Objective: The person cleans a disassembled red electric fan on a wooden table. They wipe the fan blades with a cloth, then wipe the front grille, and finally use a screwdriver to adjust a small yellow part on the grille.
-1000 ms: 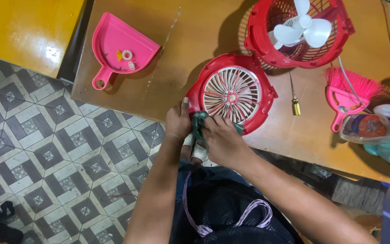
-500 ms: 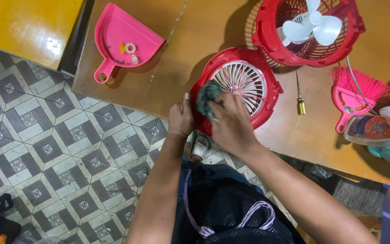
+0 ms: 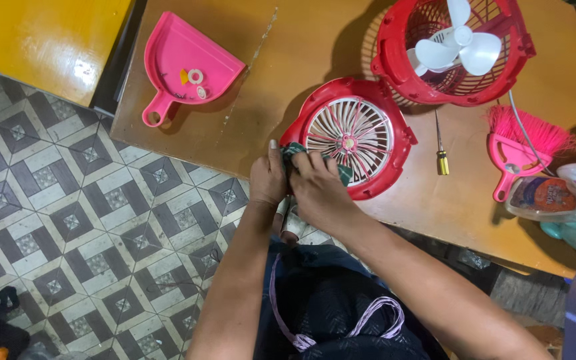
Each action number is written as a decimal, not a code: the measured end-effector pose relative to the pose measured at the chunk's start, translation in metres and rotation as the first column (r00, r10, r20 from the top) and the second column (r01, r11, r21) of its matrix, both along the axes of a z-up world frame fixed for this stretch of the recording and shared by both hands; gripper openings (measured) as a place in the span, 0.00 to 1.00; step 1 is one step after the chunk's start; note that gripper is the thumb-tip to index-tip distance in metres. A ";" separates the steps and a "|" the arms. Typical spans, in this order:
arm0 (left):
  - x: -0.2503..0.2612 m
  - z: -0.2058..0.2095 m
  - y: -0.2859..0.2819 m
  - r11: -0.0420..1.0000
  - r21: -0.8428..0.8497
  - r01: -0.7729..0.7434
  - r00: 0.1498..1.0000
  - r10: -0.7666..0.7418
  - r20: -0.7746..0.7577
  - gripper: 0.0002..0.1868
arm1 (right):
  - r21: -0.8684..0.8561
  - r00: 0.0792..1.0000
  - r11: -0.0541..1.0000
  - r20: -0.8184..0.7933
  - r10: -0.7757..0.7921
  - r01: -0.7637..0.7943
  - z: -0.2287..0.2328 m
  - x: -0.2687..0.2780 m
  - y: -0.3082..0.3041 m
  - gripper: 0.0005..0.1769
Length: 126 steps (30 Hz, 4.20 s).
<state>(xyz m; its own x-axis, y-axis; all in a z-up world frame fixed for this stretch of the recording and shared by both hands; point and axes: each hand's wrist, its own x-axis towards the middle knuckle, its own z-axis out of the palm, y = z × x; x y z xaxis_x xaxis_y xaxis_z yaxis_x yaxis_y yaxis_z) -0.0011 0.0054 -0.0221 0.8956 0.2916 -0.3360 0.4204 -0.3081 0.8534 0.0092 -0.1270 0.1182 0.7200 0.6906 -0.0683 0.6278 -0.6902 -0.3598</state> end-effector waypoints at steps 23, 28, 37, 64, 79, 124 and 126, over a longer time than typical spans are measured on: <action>0.003 0.017 -0.004 0.996 0.086 0.010 1.000 -0.013 0.027 0.31 | 0.039 0.981 0.982 -0.065 -0.181 0.183 -0.007 0.062 -0.046 0.28; 0.006 0.020 -0.003 0.999 0.029 0.013 0.992 -0.009 -0.122 0.30 | 0.056 0.973 0.973 -0.078 -0.219 0.224 -0.015 0.054 -0.023 0.25; 0.006 0.012 -0.004 0.998 0.051 -0.034 0.999 0.035 -0.025 0.31 | 0.154 0.988 0.976 -0.004 -0.153 0.152 -0.022 0.041 -0.053 0.26; 0.008 0.014 -0.009 0.998 0.011 -0.067 0.985 0.064 0.160 0.26 | 0.208 0.839 0.818 -0.030 -0.543 0.537 -0.014 0.011 -0.120 0.23; 0.008 0.024 -0.010 0.999 -0.029 -0.038 0.999 0.038 -0.005 0.32 | 0.142 0.933 0.935 -0.212 -0.292 0.325 -0.005 0.000 -0.110 0.18; 0.007 0.010 0.000 0.999 0.030 0.036 0.999 -0.037 0.040 0.32 | -0.286 0.933 0.958 0.354 0.068 0.039 -0.026 0.028 0.011 0.26; 0.007 0.005 0.000 0.999 -0.015 0.030 0.999 -0.030 0.024 0.32 | -0.168 0.945 0.986 0.321 0.058 -0.003 -0.025 0.018 0.011 0.27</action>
<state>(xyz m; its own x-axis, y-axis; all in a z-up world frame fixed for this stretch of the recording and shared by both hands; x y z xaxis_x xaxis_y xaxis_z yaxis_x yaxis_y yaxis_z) 0.0061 0.0056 -0.0170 0.9117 0.2592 -0.3188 0.3907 -0.3072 0.8677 0.0267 -0.1160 0.0933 0.7006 0.7117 0.0517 0.7132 -0.7008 -0.0177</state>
